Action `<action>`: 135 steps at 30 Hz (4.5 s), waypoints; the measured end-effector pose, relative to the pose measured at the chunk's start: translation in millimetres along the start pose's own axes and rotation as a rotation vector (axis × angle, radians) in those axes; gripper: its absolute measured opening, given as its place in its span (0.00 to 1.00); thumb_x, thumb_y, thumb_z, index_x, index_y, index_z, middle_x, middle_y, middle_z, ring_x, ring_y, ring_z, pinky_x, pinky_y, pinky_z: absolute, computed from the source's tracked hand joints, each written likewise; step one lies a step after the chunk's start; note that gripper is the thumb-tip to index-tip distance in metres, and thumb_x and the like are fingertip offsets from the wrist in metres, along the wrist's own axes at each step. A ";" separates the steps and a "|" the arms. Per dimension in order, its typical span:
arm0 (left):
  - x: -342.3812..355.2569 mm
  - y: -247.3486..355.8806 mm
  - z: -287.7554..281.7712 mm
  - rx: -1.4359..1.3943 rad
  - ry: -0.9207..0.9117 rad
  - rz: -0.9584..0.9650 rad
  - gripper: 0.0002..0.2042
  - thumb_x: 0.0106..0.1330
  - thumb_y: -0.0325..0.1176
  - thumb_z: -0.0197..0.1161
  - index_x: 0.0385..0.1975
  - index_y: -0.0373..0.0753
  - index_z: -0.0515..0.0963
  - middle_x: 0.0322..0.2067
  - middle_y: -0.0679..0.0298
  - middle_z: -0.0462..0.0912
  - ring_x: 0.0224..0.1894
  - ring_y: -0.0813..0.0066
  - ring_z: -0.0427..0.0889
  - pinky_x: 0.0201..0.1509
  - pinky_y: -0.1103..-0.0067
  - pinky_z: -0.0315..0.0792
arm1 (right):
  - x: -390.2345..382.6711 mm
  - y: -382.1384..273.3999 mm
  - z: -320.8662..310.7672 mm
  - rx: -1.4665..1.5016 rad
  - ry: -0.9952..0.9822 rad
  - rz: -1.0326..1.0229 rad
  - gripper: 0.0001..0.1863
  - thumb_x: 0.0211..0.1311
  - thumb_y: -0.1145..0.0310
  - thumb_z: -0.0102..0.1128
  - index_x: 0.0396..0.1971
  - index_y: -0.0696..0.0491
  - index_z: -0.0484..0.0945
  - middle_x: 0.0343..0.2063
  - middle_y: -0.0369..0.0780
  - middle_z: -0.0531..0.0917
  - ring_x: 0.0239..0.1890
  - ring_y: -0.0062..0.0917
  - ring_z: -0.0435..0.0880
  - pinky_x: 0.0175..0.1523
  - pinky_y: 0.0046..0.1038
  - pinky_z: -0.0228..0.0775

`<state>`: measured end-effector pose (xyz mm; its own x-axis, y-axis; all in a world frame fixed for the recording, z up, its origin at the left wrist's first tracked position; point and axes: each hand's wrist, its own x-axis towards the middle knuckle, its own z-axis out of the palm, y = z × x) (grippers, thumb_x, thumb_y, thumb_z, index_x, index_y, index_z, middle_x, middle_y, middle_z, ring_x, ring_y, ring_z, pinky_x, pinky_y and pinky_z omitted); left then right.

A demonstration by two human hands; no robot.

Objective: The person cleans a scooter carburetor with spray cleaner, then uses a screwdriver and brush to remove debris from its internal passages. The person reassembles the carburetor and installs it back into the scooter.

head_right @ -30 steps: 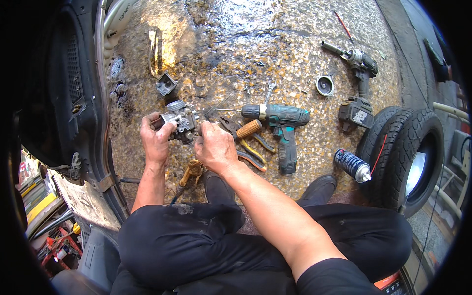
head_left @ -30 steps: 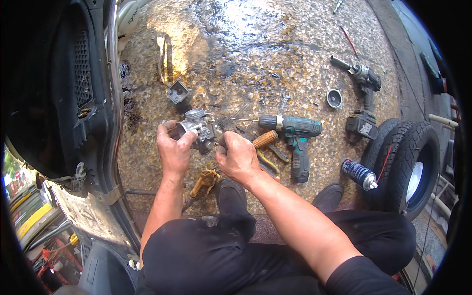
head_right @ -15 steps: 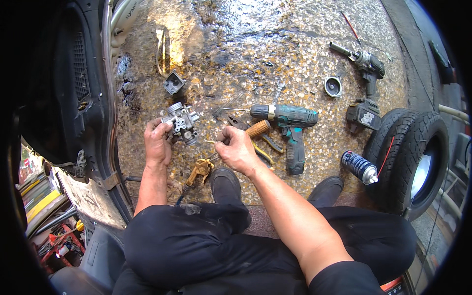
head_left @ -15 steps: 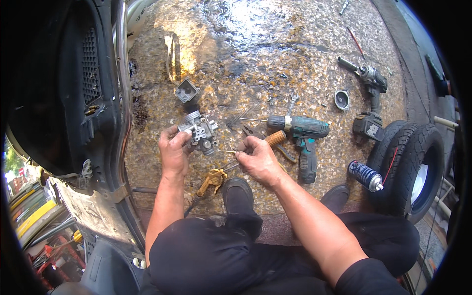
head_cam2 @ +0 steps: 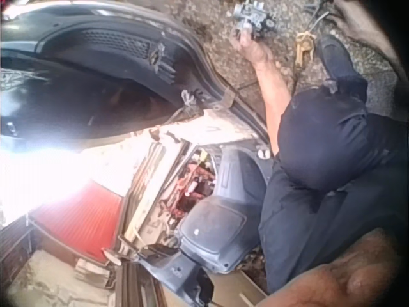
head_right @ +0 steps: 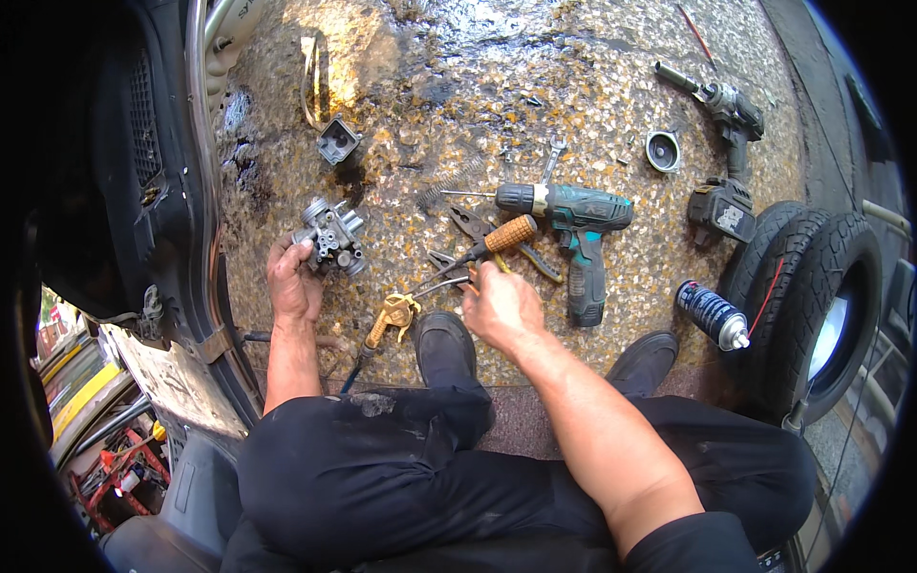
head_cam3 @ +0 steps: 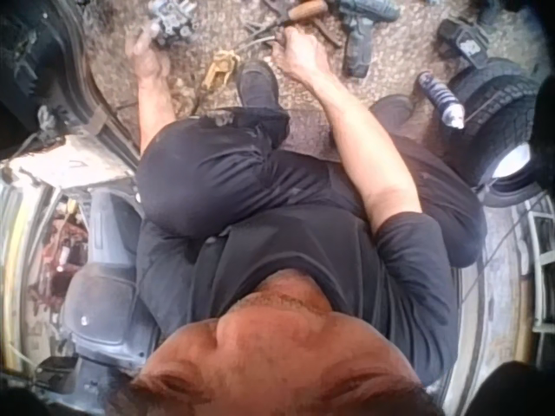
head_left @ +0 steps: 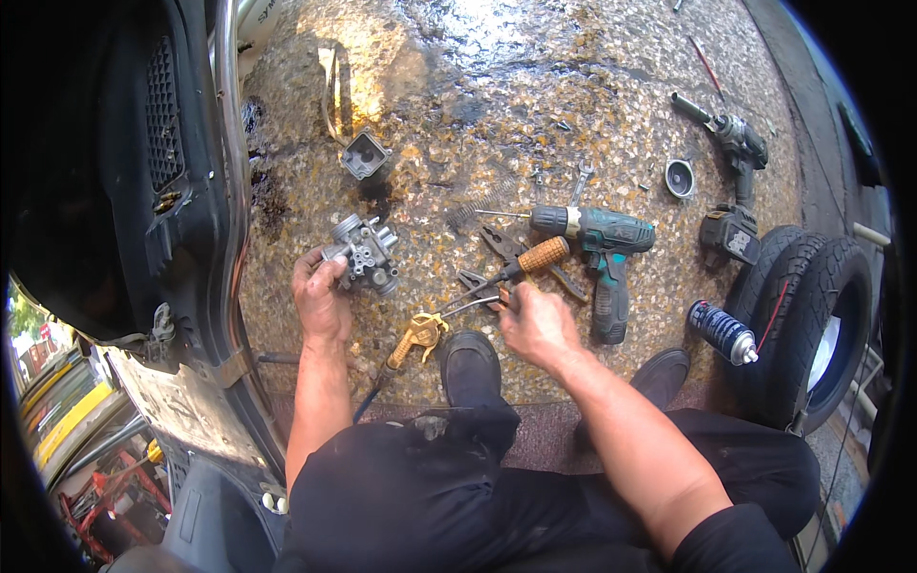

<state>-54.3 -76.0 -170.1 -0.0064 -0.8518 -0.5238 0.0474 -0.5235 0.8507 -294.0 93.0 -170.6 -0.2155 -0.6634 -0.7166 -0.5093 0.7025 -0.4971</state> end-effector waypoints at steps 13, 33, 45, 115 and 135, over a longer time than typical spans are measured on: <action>-19.7 4.8 -9.4 -0.161 0.143 -0.004 0.26 0.53 0.27 0.62 0.54 0.32 0.65 0.41 0.58 0.76 0.41 0.69 0.77 0.44 0.68 0.73 | -2.4 -102.8 161.2 1.213 -0.444 0.755 0.20 0.66 0.58 0.61 0.43 0.62 0.75 0.35 0.44 0.80 0.33 0.35 0.83 0.40 0.38 0.80; 25.3 9.0 -39.6 -0.268 0.116 0.200 0.21 0.52 0.23 0.63 0.48 0.29 0.71 0.41 0.59 0.78 0.45 0.69 0.77 0.53 0.71 0.72 | -54.1 -124.2 111.6 1.204 -0.978 0.173 0.16 0.68 0.63 0.57 0.22 0.54 0.69 0.13 0.37 0.71 0.13 0.26 0.71 0.20 0.32 0.66; 20.5 23.1 -37.1 -0.208 -0.063 0.306 0.21 0.50 0.26 0.63 0.47 0.30 0.75 0.39 0.63 0.81 0.43 0.74 0.78 0.55 0.76 0.68 | -48.8 -124.2 113.6 1.231 -0.964 0.171 0.14 0.68 0.67 0.57 0.23 0.51 0.67 0.13 0.35 0.67 0.13 0.23 0.66 0.20 0.30 0.60; 28.0 19.5 -33.3 0.244 -0.144 0.239 0.35 0.44 0.31 0.69 0.57 0.28 0.68 0.43 0.59 0.79 0.44 0.73 0.78 0.49 0.80 0.72 | -48.0 -104.8 108.3 0.902 -0.701 0.123 0.12 0.65 0.64 0.60 0.28 0.58 0.76 0.16 0.39 0.78 0.16 0.25 0.78 0.24 0.31 0.69; 36.9 19.1 -34.3 0.030 0.014 -0.073 0.24 0.49 0.26 0.64 0.50 0.31 0.72 0.38 0.59 0.80 0.40 0.69 0.79 0.45 0.69 0.75 | -35.1 -74.4 113.9 0.788 -0.605 0.115 0.26 0.56 0.62 0.70 0.47 0.62 0.72 0.32 0.44 0.84 0.30 0.28 0.85 0.39 0.31 0.77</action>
<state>-19.3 -116.7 -174.7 0.0051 -0.8113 -0.5845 0.0178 -0.5844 0.8113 -153.6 93.4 -164.1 0.3434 -0.4918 -0.8001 0.2326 0.8699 -0.4349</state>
